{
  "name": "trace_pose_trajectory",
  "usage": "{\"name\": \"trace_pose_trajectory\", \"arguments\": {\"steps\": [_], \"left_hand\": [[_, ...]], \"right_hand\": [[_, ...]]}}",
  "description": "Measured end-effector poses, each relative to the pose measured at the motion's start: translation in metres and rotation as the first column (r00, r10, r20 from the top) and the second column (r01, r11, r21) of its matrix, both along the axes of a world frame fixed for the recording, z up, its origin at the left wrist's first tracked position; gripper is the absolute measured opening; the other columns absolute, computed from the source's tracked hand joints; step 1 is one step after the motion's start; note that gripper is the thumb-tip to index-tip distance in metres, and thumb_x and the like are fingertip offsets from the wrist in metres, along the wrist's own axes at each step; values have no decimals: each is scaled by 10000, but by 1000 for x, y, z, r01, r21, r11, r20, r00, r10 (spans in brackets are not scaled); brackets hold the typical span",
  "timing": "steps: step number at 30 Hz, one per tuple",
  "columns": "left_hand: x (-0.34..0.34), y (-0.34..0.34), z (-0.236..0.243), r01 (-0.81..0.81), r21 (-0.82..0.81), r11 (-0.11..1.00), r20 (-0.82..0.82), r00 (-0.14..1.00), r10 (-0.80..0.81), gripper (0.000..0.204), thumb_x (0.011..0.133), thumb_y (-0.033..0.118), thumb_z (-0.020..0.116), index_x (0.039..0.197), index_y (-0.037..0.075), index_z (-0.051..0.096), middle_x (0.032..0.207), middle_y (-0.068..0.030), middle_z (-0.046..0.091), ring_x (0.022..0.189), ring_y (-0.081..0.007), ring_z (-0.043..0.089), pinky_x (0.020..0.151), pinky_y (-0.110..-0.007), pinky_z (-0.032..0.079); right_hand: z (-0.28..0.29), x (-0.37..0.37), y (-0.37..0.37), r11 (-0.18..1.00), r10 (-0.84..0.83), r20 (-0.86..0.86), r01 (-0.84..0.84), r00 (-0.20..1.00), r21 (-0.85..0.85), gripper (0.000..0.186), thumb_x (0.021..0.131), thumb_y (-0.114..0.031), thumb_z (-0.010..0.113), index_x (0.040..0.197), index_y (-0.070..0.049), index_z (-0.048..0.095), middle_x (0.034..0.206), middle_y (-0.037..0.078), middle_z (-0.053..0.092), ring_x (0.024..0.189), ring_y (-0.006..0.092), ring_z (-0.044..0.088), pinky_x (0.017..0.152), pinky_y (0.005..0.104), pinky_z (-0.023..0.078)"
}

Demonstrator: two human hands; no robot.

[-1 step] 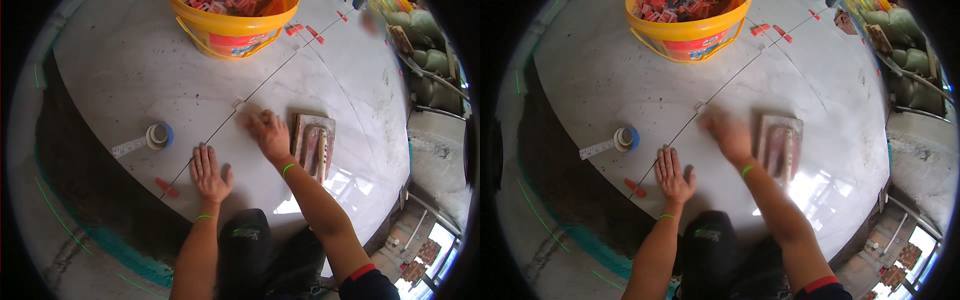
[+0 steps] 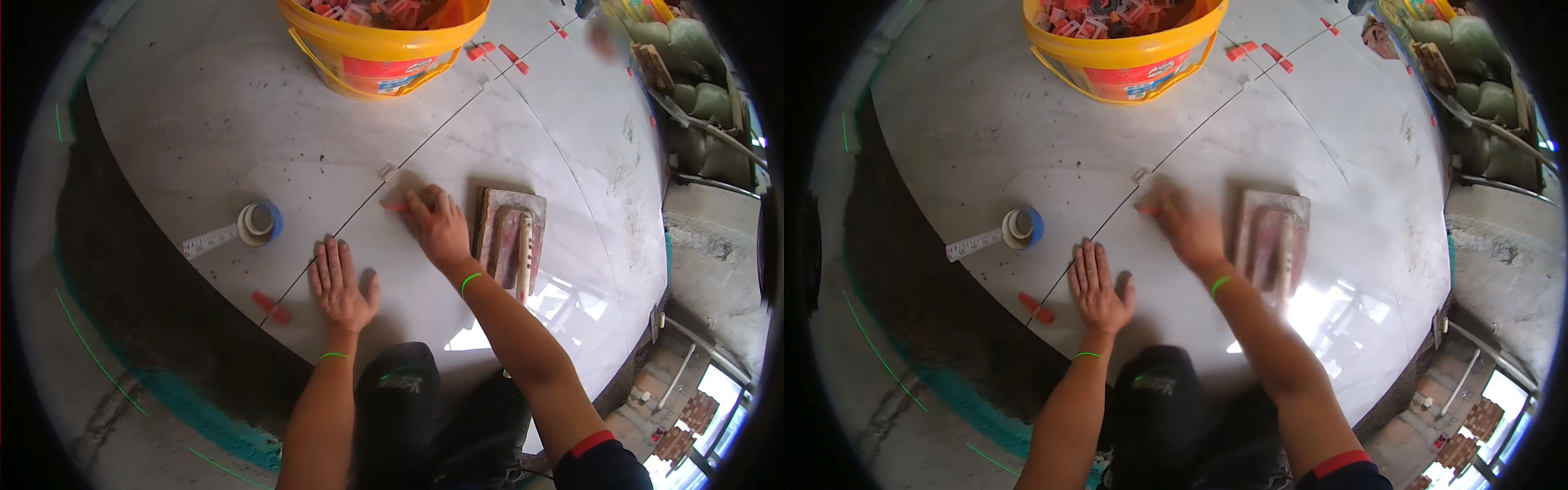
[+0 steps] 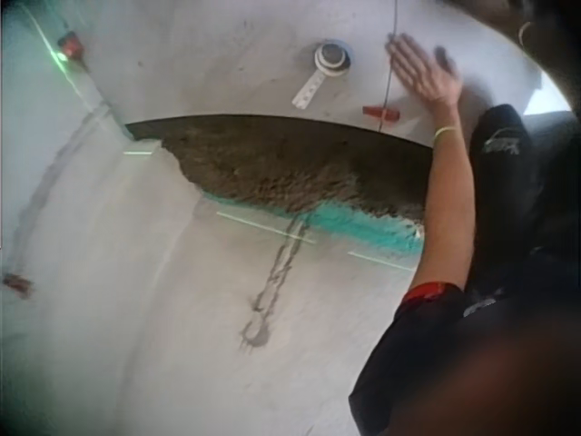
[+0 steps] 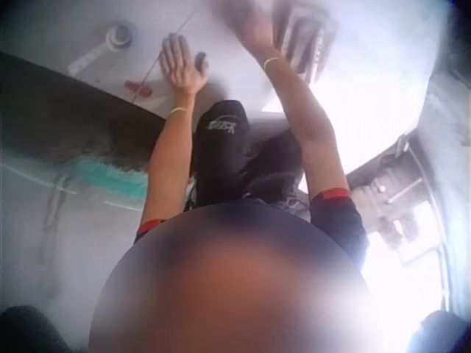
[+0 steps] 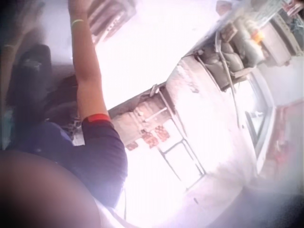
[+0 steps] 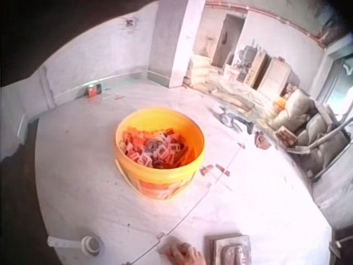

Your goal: Lay large floor tiles onto mortar and align them using a float and leveling spacers.

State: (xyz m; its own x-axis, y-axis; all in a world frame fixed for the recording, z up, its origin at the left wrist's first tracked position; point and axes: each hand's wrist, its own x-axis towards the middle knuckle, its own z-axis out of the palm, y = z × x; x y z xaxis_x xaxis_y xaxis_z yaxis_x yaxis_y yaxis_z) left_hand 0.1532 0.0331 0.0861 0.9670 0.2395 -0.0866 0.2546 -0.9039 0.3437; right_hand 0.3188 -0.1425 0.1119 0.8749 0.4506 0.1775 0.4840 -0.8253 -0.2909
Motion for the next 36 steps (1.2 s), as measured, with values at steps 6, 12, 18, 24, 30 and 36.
{"name": "trace_pose_trajectory", "arguments": {"steps": [6, 12, 18, 24, 30, 36], "left_hand": [[0, 2, 0, 2, 4, 1000, 12, 1000, -2, 911, 892, 498, 643, 1613, 10, 375, 1717, -187, 299, 1604, -375, 232, 1290, -544, 167], [-5, 6, -4, 18, -4, 1000, 31, 999, -17, 970, 876, 451, 671, 1647, 5, 286, 1730, -198, 250, 1614, -389, 187, 1298, -551, 132], [-1, 3, -2, 28, -15, 999, 12, 1000, -28, 961, 884, 454, 665, 1649, 11, 288, 1726, -200, 261, 1611, -395, 199, 1295, -557, 143], [-5, 4, -3, 27, 30, 999, 20, 999, -27, 955, 890, 500, 645, 1649, 26, 309, 1730, -177, 272, 1612, -368, 213, 1297, -546, 153], [-3, 0, -4, 19, 18, 1000, -20, 1000, -19, 955, 891, 496, 649, 1652, 35, 302, 1731, -172, 268, 1612, -368, 211, 1299, -546, 151], [3, 4, 0, 48, 44, 998, 30, 998, -50, 950, 898, 454, 658, 1646, -1, 290, 1727, -211, 255, 1602, -409, 215, 1286, -557, 165]], "right_hand": [[-19, 4, -8, 999, 7, -124, -3, 992, 36, 412, 1001, -224, 654, 1405, -144, 638, 1182, 137, 667, 733, 336, 686, 536, 450, 535], [-19, -6, -4, 995, 81, 7, -80, 997, -65, 581, 967, -167, 671, 1533, -170, 540, 1283, 148, 656, 859, 329, 699, 663, 434, 586], [-12, -21, -7, 981, 189, -120, -181, 975, 75, 561, 891, -38, 715, 1435, -150, 636, 1192, 138, 617, 960, 300, 693, 792, 408, 600], [-13, 1, 13, 983, -49, -129, 70, 990, 170, 504, 882, 28, 677, 1365, -113, 677, 1131, 121, 606, 795, 311, 699, 673, 423, 605], [-18, -2, 19, 979, -65, -143, 91, 988, 185, 470, 886, 24, 670, 1342, -92, 679, 1126, 126, 607, 780, 316, 706, 666, 435, 608], [-13, 19, 34, 966, 15, -116, 15, 993, 257, 416, 914, 13, 651, 1320, -75, 674, 1146, 144, 594, 893, 349, 708, 749, 450, 611]]}}
